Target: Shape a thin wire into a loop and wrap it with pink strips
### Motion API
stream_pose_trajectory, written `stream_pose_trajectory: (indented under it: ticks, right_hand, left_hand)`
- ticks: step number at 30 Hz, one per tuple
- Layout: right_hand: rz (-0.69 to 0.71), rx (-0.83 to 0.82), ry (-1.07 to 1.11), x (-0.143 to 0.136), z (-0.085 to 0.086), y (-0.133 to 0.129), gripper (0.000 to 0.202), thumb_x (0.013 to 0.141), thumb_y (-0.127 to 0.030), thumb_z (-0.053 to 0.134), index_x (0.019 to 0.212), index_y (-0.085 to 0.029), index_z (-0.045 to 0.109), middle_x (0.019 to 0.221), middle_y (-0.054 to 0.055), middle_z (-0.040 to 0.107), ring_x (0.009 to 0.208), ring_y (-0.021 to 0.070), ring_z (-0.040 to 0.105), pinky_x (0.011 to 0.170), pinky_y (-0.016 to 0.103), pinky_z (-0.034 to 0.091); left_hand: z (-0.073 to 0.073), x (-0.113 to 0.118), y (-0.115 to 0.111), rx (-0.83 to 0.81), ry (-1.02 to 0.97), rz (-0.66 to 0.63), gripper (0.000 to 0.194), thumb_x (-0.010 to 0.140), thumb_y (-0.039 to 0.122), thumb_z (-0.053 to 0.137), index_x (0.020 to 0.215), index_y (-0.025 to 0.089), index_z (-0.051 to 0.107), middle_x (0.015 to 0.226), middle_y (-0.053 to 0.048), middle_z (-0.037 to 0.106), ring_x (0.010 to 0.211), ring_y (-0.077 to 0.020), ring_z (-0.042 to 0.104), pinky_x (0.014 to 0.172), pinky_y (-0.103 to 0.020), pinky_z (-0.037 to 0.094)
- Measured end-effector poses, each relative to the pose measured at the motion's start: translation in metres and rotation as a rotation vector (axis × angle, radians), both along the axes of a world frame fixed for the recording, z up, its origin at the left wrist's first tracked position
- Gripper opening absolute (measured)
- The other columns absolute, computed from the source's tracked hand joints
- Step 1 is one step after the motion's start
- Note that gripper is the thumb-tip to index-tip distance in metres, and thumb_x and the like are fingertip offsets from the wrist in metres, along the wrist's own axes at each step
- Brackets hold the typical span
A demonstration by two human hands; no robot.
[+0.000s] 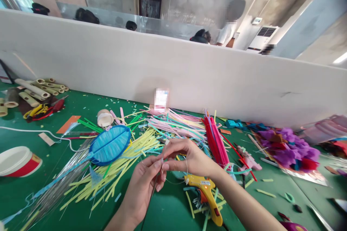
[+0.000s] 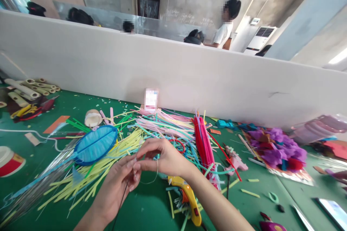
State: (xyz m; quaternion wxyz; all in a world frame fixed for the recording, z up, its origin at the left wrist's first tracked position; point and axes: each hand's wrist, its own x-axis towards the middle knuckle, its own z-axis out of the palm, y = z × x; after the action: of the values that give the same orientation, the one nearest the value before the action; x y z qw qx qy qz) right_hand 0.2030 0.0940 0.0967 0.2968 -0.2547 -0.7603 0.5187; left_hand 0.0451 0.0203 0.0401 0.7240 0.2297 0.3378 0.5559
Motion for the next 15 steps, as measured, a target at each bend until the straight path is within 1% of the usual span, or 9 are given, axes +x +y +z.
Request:
stream_pose_trajectory:
  ticks: [3, 6, 10, 15]
  right_hand:
    - [-0.004, -0.161, 0.105, 0.000, -0.009, 0.001, 0.013, 0.076, -0.028, 0.081, 0.083, -0.019, 0.076, 0.082, 0.001, 0.064, 0.067, 0.0106, 0.061, 0.059, 0.025, 0.053]
    - [0.016, -0.274, 0.183, 0.000, -0.016, 0.002, 0.012, 0.074, -0.026, 0.082, 0.081, -0.019, 0.076, 0.079, -0.001, 0.062, 0.059, 0.0085, 0.060, 0.055, 0.024, 0.054]
    - [0.008, -0.309, 0.208, -0.001, -0.018, 0.003, 0.009, 0.075, -0.023, 0.082, 0.080, -0.018, 0.077, 0.077, 0.000, 0.062, 0.057, 0.0082, 0.060, 0.054, 0.022, 0.053]
    - [-0.016, -0.297, 0.204, 0.000, -0.017, 0.006, 0.005, 0.079, -0.023, 0.079, 0.080, -0.019, 0.077, 0.080, 0.001, 0.063, 0.057, 0.0083, 0.062, 0.053, 0.022, 0.053]
  left_hand:
    - [0.002, 0.000, 0.000, 0.038, 0.026, -0.013, 0.029, 0.076, 0.040, 0.080, 0.076, 0.013, 0.068, 0.061, 0.000, 0.055, 0.053, -0.0078, 0.045, 0.044, -0.018, 0.034]
    - [0.004, 0.000, -0.002, 0.048, 0.064, -0.015, 0.030, 0.076, 0.041, 0.079, 0.076, 0.013, 0.068, 0.062, 0.000, 0.055, 0.053, -0.0084, 0.044, 0.044, -0.019, 0.037]
    - [0.009, 0.001, -0.001, 0.026, 0.118, 0.033, 0.030, 0.074, 0.040, 0.080, 0.080, 0.013, 0.069, 0.063, 0.000, 0.056, 0.054, -0.0090, 0.045, 0.044, -0.019, 0.037]
    - [0.014, 0.004, 0.001, -0.019, 0.101, 0.056, 0.029, 0.074, 0.038, 0.081, 0.072, 0.013, 0.066, 0.059, 0.001, 0.055, 0.052, -0.0071, 0.043, 0.044, -0.017, 0.034]
